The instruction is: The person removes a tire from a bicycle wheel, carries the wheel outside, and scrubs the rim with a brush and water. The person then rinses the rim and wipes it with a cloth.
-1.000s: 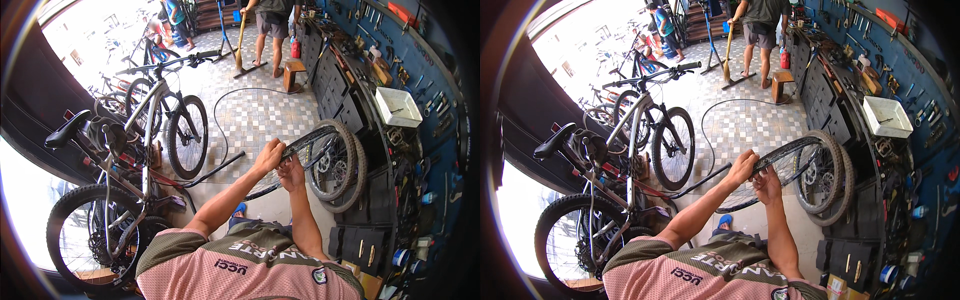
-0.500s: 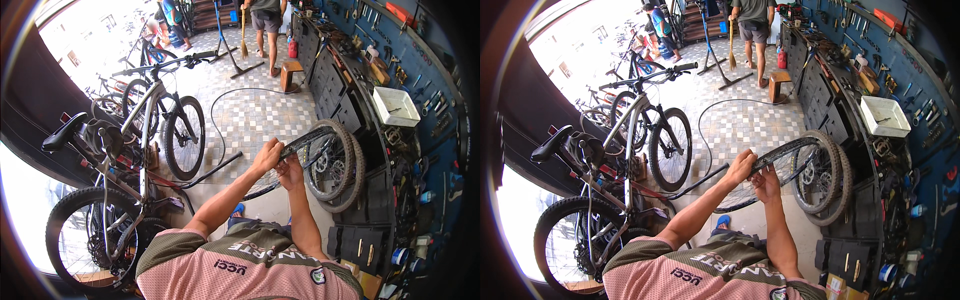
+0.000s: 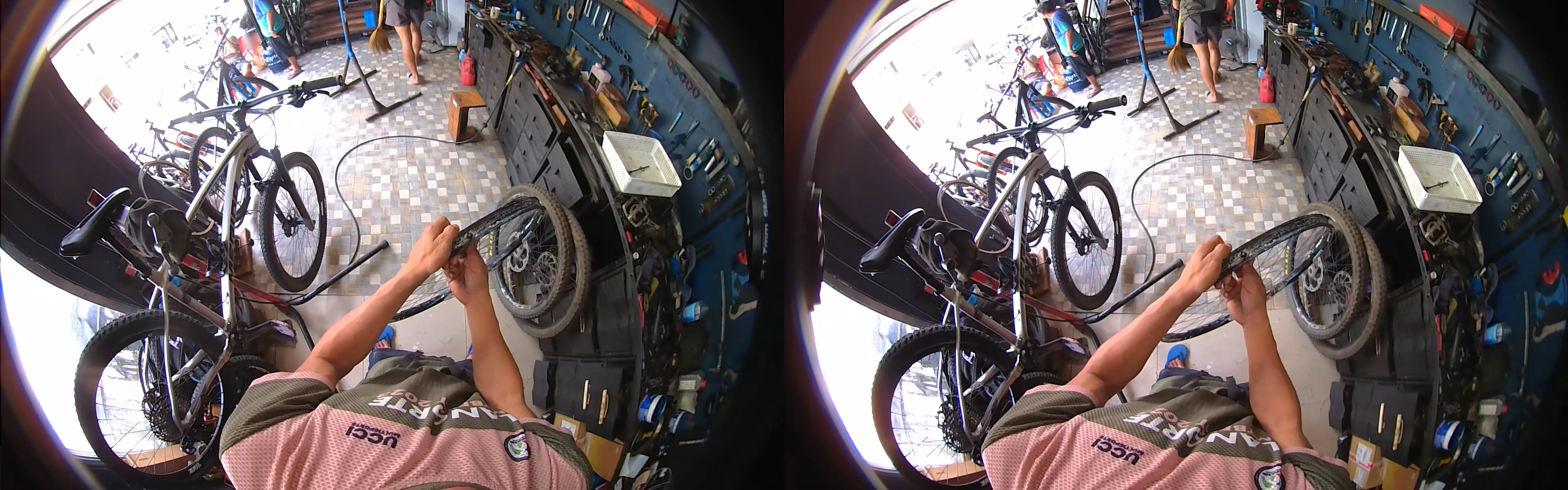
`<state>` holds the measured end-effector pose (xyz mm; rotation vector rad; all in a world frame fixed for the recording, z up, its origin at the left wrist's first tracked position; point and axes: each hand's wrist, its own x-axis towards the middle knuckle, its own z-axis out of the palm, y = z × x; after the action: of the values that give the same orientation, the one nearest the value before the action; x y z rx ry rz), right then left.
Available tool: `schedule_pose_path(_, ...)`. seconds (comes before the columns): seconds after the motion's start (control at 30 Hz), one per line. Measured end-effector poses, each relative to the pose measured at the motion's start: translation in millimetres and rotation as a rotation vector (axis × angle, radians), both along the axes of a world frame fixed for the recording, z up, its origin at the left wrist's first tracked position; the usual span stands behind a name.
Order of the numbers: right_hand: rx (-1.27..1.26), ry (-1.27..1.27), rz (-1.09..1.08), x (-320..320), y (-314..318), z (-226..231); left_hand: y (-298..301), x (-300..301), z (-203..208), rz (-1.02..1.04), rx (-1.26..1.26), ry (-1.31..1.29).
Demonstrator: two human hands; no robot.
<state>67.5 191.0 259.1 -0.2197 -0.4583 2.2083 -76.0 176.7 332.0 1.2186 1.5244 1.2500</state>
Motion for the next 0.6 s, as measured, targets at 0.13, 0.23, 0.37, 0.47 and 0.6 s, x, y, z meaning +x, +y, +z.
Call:
schedule_pose_path(0.13,0.1,-0.16,-0.061,4,4,-5,-1,2,8,-0.035,-0.083,-0.084)
schedule_pose_path(0.23,-0.029,-0.19,-0.079,-2,-1,6,-2,0,3,-0.015,-0.035,-0.037)
schedule_pose_path(0.37,-0.021,-0.129,-0.119,-5,2,8,7,7,1,-0.004,-0.024,-0.015)
schedule_pose_path(0.47,-0.295,-0.188,-0.196,-19,-10,25,9,3,-15,0.018,-0.029,-0.056)
schedule_pose_path(0.6,-0.061,-0.15,-0.141,-1,-6,11,7,10,9,-0.054,-0.124,-0.161)
